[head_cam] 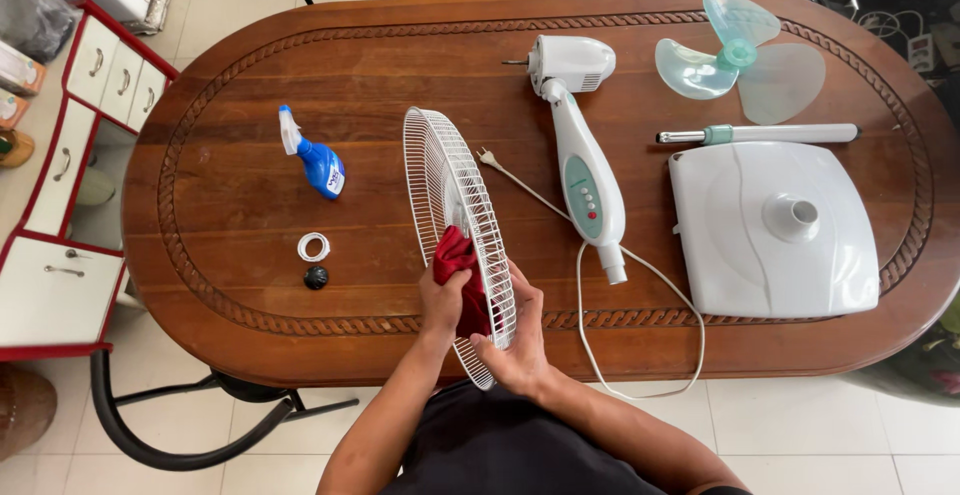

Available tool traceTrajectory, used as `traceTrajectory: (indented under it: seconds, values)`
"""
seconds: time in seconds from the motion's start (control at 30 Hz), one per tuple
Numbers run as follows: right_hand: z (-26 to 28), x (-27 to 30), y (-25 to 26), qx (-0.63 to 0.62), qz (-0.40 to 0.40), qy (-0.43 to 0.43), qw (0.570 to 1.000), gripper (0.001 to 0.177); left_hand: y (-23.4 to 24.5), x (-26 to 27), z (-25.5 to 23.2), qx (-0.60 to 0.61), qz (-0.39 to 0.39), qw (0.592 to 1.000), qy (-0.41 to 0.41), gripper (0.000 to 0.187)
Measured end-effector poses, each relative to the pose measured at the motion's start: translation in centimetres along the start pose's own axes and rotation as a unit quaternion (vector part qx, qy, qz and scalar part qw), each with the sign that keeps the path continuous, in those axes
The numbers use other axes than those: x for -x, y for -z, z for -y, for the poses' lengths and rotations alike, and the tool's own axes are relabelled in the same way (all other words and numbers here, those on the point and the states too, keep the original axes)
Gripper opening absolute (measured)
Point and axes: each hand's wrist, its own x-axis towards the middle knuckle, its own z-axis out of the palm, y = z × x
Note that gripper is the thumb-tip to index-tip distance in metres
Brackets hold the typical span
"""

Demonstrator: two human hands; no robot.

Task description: The person wipes the metal fan cage with a red cloth, cleaning both the front and back surfaces. They rotate the cage to access different areas and then place it on the table.

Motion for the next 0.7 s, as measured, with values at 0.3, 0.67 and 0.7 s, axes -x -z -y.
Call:
traceTrajectory:
  seconds: [0.3, 0.67, 0.7]
  values:
    - [0.8, 0.7, -4.2, 0.202, 0.018, 0.01, 0.979, 0.088, 1.7, 1.0, -6.2, 0.1, 0.044, 0.988, 0.111, 0.04]
    - [-1.1, 1.4, -7.2, 0.126, -0.129, 0.004, 0.984, 0.082, 5.7, 5.0, -4.9, 0.068, 0.255, 0.956, 0.128, 0.042]
    - [-1.2, 1.6, -7.5, 0.139, -0.135, 0.0, 0.981, 0.082, 6.1, 4.8, -5.1, 0.082, 0.274, 0.949, 0.132, 0.045]
